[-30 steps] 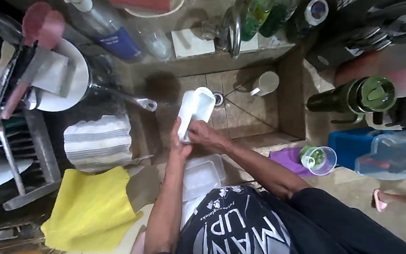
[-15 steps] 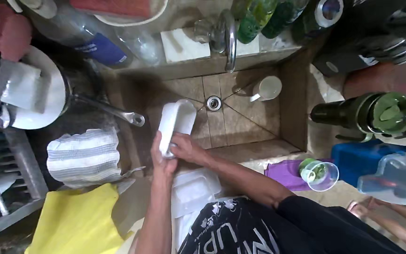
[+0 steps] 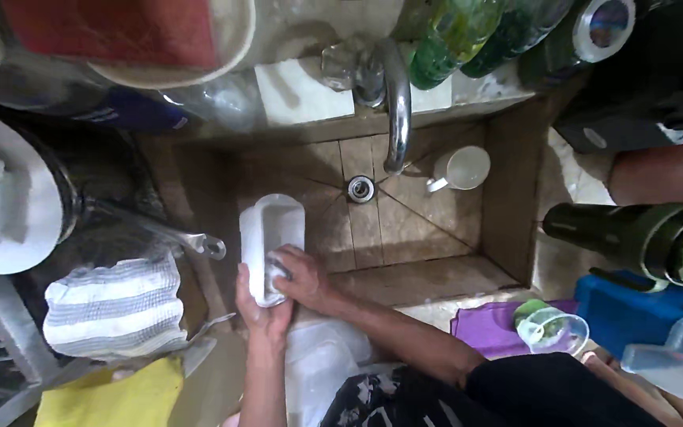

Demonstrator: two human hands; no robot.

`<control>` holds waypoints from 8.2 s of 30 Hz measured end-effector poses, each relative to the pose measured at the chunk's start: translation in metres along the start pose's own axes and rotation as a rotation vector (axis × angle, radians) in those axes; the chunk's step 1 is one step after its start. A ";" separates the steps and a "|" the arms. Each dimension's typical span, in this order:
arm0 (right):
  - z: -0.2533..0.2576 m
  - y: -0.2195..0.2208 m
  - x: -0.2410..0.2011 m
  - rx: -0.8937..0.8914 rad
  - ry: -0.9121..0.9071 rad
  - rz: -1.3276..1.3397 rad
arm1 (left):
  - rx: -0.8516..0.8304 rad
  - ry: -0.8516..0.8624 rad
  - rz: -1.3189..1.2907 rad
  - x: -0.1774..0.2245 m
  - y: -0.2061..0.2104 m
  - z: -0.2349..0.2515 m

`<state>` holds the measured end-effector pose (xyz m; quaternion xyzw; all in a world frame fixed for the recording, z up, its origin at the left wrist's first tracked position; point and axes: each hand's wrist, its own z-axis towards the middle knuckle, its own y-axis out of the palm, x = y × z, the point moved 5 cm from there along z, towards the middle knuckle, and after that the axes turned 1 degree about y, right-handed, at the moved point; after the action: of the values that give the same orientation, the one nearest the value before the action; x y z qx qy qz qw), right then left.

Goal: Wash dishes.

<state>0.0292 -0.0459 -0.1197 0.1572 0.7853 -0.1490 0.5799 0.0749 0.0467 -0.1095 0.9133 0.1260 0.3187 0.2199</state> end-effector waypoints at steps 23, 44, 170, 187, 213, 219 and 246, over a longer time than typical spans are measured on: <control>-0.002 -0.044 -0.022 -0.017 -0.341 -0.468 | -0.301 -0.291 0.114 -0.022 0.021 -0.008; -0.057 -0.044 -0.130 0.058 -0.010 -0.862 | -0.756 0.023 0.189 0.035 0.088 -0.045; -0.107 -0.176 -0.167 0.491 -0.626 -0.842 | -0.899 0.628 1.829 -0.001 0.191 -0.086; -0.150 -0.186 -0.151 0.737 -0.449 -0.332 | -0.401 0.691 1.356 0.015 0.159 -0.058; -0.121 -0.161 -0.163 0.259 -0.294 -0.296 | -0.823 0.650 0.967 -0.007 0.164 -0.048; -0.116 -0.162 -0.143 0.293 -0.328 -0.276 | -0.889 0.710 1.124 -0.016 0.171 -0.058; -0.133 -0.170 -0.135 0.468 -0.479 -0.334 | -0.420 0.644 1.353 0.044 0.154 -0.015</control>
<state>-0.1193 -0.1543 0.0557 0.1161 0.5870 -0.4495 0.6632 0.1128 -0.0659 -0.0013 0.5932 -0.4643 0.6502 0.0985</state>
